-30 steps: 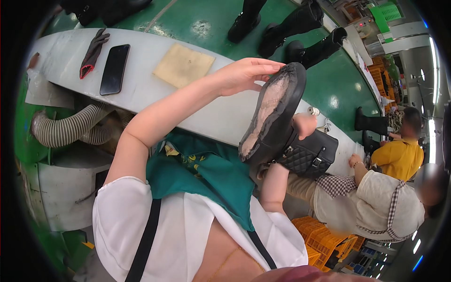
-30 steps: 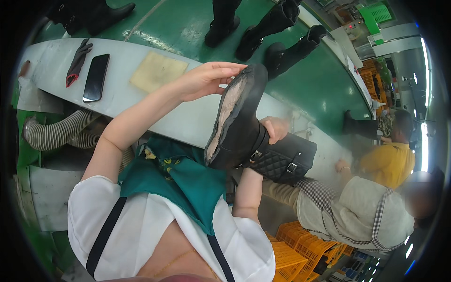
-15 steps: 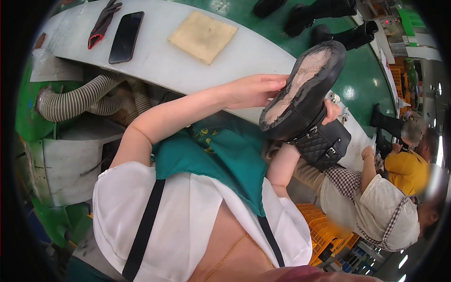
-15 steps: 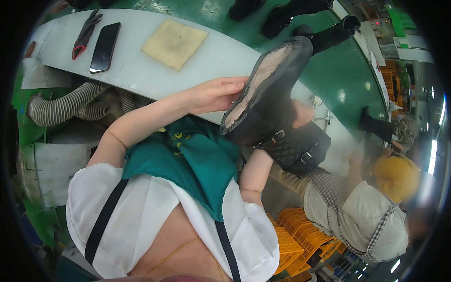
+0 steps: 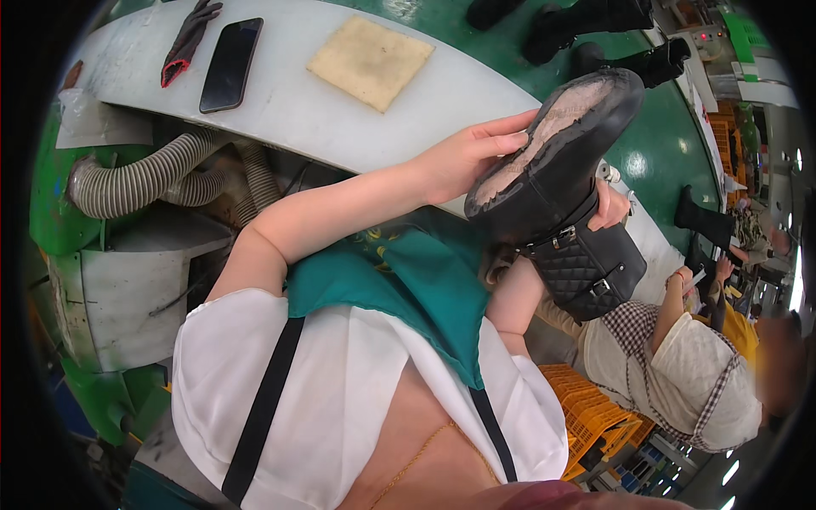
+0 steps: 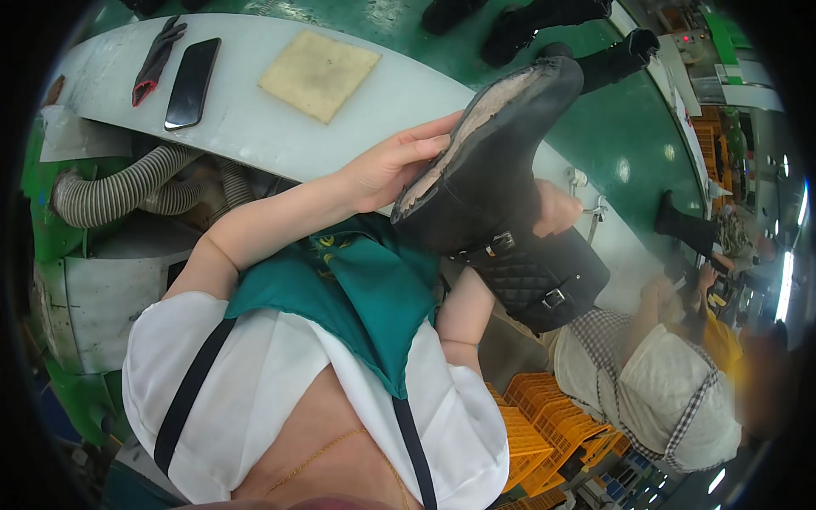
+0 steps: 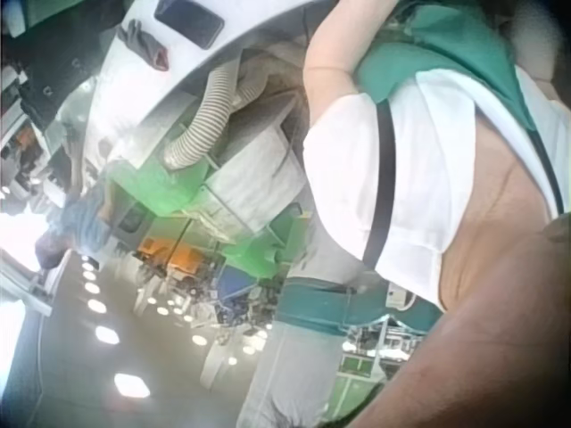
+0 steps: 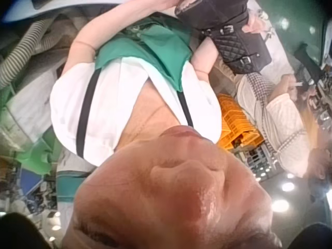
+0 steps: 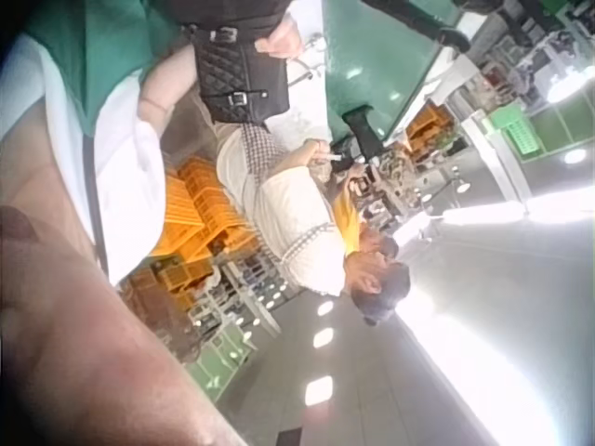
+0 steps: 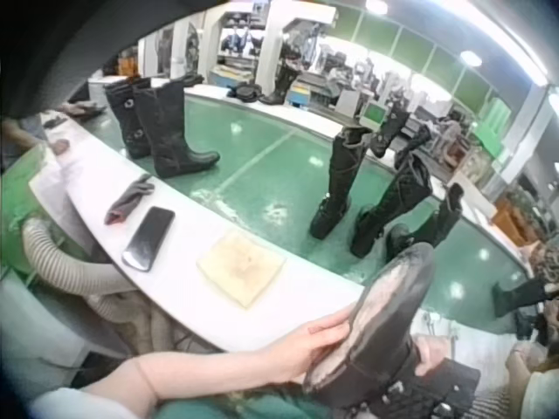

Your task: The person cleans the soles of black boots using a hammer-like tool to scrape off debris. They repeatedly pick up boots from a table, scrape the soles, and place them back down. The person also wipes the boots with a cloth and inspects the soles by hand.

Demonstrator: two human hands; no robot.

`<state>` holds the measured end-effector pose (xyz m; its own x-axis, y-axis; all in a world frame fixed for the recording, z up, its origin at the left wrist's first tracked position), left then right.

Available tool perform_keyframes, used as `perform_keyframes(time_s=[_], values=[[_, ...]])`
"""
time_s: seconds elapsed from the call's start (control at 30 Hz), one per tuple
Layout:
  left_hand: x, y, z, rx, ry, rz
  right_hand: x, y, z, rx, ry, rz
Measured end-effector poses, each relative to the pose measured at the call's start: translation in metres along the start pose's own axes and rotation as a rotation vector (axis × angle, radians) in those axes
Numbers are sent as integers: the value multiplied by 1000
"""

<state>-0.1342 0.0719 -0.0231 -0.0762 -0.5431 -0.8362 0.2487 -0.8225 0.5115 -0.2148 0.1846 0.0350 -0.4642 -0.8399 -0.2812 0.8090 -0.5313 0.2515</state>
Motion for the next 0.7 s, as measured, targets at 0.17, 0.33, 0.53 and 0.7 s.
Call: perform_keyframes(time_s=[0.17,0.33,0.53,0.7], values=[[-3,-6,-4,54,1,-12,7,-11,-11,47,116,-39],[-15,2,-8,18,-94,-4,7,-17,-16,68,160,-74],[-10,1,-10,-21,-91,32,7,-18,-17,76,192,-97],[-2,-6,-8,-22,-25,-23,6,-22,-19,87,232,-137]])
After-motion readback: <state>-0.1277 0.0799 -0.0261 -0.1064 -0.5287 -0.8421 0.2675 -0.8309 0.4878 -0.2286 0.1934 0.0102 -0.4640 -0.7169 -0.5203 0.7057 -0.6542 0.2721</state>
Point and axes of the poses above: each hand's wrist, its own z-axis towards the middle knuckle, its own x-axis out of the back of the hand, y = z × x, the point moved 9 cm from there along z, towards the middle knuckle, and after that the axes turned 15 degrees about -x, right-handed, at the moved point
